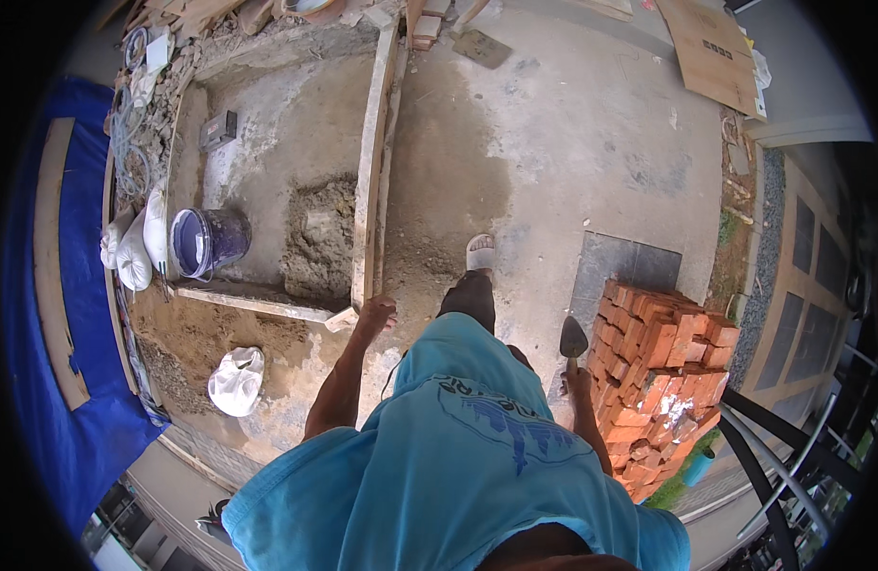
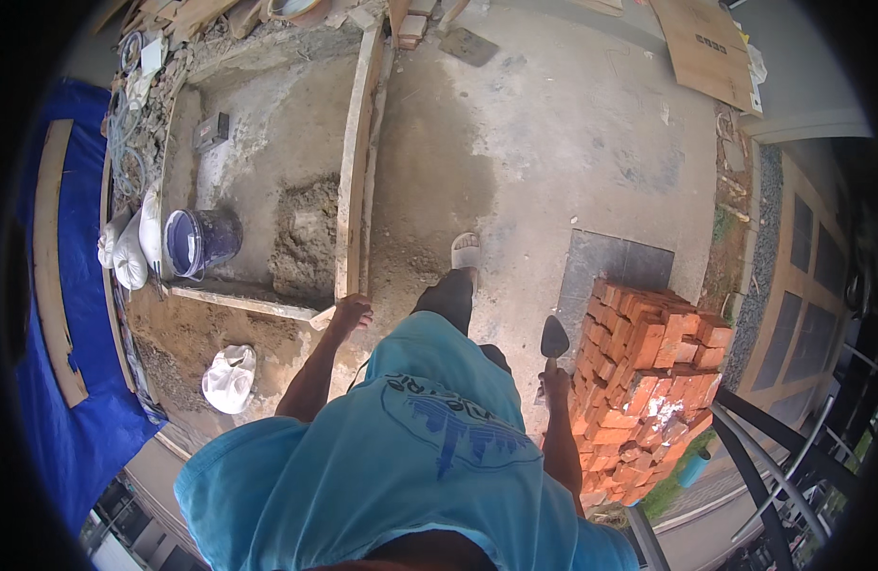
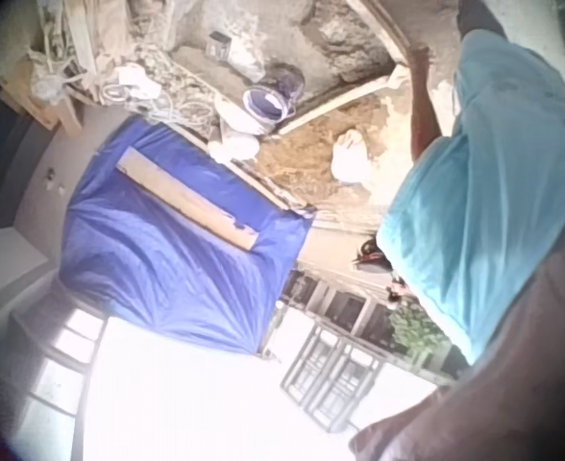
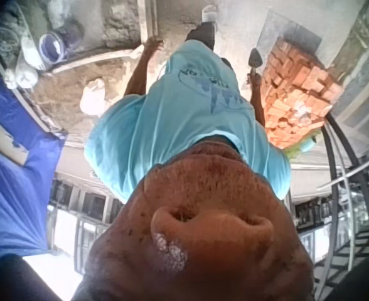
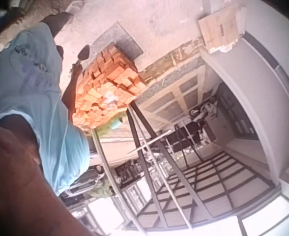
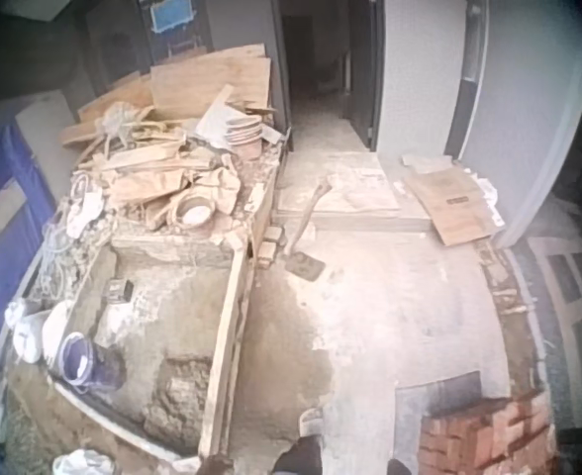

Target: The person scoops wet cement from a wooden frame using a trowel and spreads it onto the floor surface. They repeatedly smooth the cement with the trowel and later use a long wooden plank to level the surface.

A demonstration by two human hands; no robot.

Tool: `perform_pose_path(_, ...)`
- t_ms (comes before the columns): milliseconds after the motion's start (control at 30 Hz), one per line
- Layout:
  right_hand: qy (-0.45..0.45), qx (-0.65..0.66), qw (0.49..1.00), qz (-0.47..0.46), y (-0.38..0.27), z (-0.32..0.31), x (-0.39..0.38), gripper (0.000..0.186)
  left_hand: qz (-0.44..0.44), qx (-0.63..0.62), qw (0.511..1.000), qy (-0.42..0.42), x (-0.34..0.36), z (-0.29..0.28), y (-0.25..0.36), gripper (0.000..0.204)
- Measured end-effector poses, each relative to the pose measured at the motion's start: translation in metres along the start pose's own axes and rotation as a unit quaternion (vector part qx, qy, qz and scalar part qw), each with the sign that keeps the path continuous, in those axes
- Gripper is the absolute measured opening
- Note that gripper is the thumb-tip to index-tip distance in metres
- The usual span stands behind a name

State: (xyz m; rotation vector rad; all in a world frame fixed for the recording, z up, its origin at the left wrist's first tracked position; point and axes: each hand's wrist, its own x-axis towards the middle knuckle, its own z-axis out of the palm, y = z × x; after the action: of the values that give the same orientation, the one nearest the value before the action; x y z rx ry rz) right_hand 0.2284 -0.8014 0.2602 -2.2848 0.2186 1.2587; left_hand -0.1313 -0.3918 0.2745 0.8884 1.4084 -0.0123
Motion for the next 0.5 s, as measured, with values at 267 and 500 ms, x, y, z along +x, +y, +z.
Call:
perform_pose_path(267,0.026,0.024,0.999,-0.009,-0.087,-0.028,0.038,0.043,0.102,-0.004,0.994,-0.023,0.076,-0.016,0.135,0.022)
perform_pose_path(500,-0.008,-0.01,0.999,-0.049,-0.18,-0.04,0.067,0.027,0.099,-0.012,0.993,0.056,0.124,-0.047,0.14,0.017)
